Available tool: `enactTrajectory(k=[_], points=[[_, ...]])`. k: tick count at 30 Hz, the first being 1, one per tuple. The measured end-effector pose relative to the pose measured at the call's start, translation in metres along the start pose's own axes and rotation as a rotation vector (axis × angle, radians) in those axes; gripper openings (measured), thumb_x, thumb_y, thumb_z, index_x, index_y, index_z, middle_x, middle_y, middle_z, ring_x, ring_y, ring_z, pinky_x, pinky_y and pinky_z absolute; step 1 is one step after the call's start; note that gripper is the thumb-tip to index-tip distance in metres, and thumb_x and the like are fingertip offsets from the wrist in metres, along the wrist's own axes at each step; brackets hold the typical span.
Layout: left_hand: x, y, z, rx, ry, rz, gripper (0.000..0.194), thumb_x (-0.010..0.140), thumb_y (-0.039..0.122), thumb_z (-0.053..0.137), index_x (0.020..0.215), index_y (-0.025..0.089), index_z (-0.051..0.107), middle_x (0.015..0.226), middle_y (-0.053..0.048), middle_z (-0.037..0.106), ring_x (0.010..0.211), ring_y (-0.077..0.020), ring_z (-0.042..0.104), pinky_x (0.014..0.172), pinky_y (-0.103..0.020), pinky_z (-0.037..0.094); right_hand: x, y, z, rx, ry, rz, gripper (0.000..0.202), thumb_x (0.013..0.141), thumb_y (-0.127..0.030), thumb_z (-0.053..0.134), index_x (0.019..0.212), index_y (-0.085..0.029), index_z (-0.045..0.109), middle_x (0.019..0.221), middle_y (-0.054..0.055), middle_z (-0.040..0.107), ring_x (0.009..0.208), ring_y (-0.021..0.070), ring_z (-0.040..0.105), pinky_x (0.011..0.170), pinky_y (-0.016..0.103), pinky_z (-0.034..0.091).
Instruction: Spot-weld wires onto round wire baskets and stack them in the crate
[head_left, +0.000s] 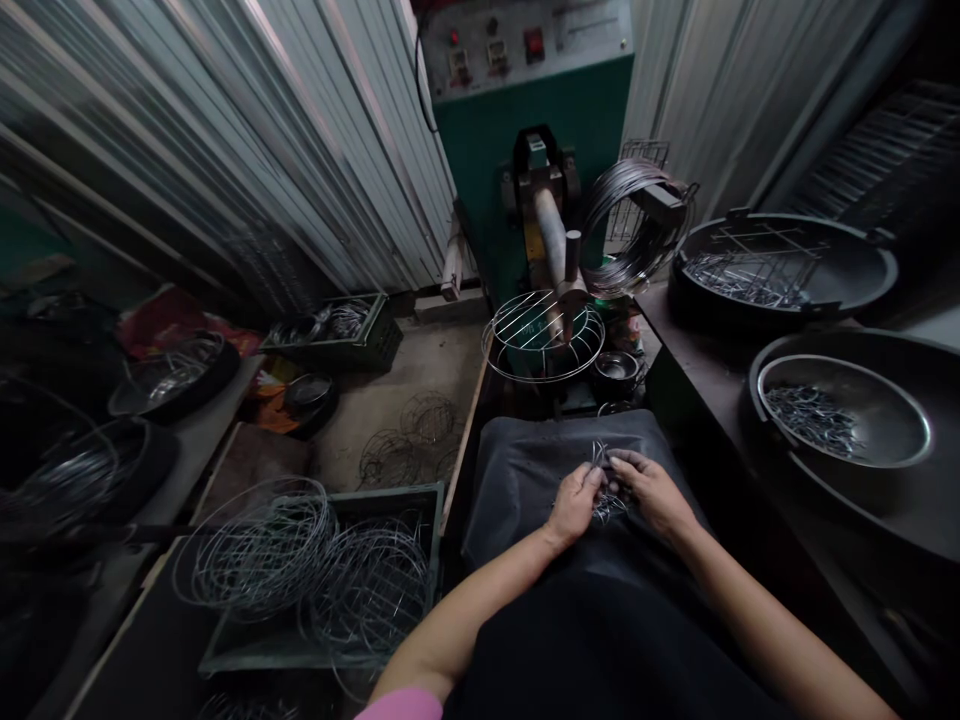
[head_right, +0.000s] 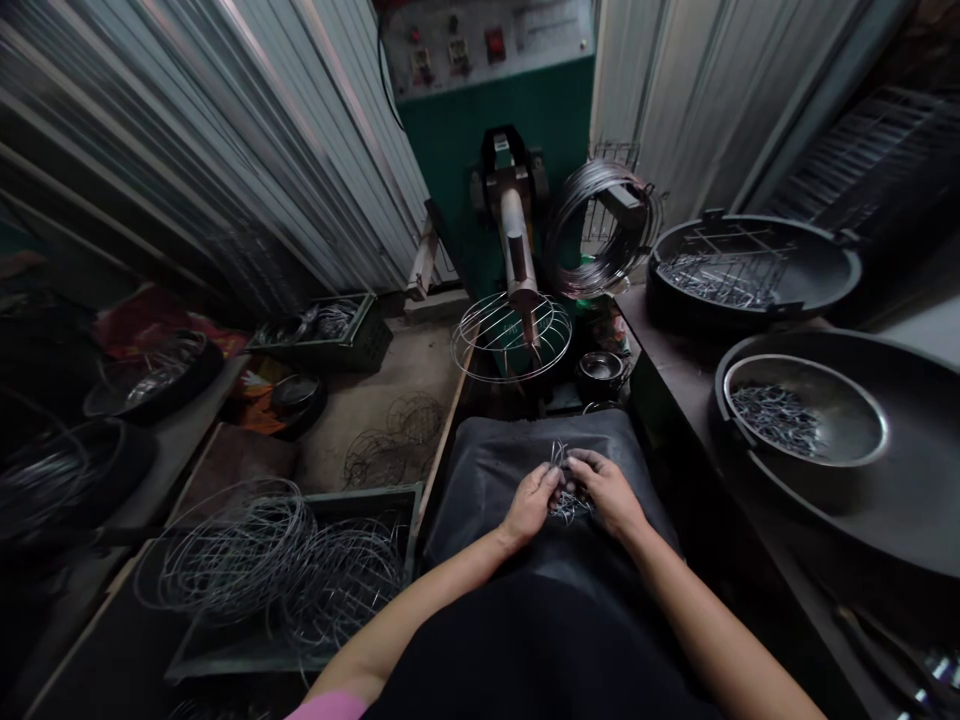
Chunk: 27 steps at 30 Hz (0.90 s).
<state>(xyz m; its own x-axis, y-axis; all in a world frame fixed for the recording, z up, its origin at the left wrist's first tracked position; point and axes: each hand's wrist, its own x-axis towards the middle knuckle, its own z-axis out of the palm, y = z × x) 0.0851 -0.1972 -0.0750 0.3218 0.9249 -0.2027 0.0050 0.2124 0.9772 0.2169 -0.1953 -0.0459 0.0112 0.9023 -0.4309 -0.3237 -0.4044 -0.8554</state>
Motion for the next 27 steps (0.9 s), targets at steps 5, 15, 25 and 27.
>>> enactTrajectory(k=[5, 15, 25, 27], points=[[-0.002, 0.003, -0.001, -0.015, -0.032, 0.012, 0.038, 0.085, 0.049, 0.042, 0.076, 0.014, 0.055, 0.06, 0.002, 0.045, 0.053, -0.0076, 0.037, 0.051, -0.02, 0.033, 0.001, 0.003, 0.007, 0.098, -0.032, 0.03, 0.036, 0.054, -0.042, 0.08, 0.073, -0.018, 0.061, 0.052, -0.004, 0.052, 0.046, 0.0074, 0.041, 0.044, 0.019, 0.034], [-0.007, 0.009, -0.002, 0.067, -0.051, 0.058, 0.039, 0.087, 0.047, 0.04, 0.082, 0.014, 0.061, 0.063, 0.0, 0.053, 0.056, -0.0098, 0.043, 0.059, -0.022, 0.038, -0.001, 0.005, 0.007, 0.062, -0.005, -0.036, 0.027, 0.06, -0.041, 0.073, 0.066, -0.017, 0.06, 0.051, -0.002, 0.051, 0.046, 0.009, 0.041, 0.04, 0.02, 0.026], [-0.001, 0.011, -0.008, 0.472, 0.093, 0.146, 0.036, 0.091, 0.042, 0.032, 0.076, 0.018, 0.055, 0.06, 0.001, 0.049, 0.057, -0.011, 0.044, 0.059, -0.022, 0.036, 0.001, 0.003, -0.01, -0.102, 0.11, -0.091, 0.029, 0.059, -0.045, 0.071, 0.065, -0.019, 0.059, 0.055, -0.001, 0.054, 0.049, 0.0113, 0.045, 0.043, 0.023, 0.03], [-0.001, 0.014, -0.006, 0.644, 0.073, 0.176, 0.034, 0.091, 0.039, 0.031, 0.077, 0.019, 0.055, 0.066, -0.001, 0.055, 0.062, -0.0127, 0.048, 0.062, -0.023, 0.037, 0.002, 0.01, -0.008, -0.149, 0.072, -0.077, 0.031, 0.06, -0.046, 0.071, 0.067, -0.019, 0.059, 0.053, -0.002, 0.053, 0.048, 0.0112, 0.045, 0.044, 0.023, 0.031]])
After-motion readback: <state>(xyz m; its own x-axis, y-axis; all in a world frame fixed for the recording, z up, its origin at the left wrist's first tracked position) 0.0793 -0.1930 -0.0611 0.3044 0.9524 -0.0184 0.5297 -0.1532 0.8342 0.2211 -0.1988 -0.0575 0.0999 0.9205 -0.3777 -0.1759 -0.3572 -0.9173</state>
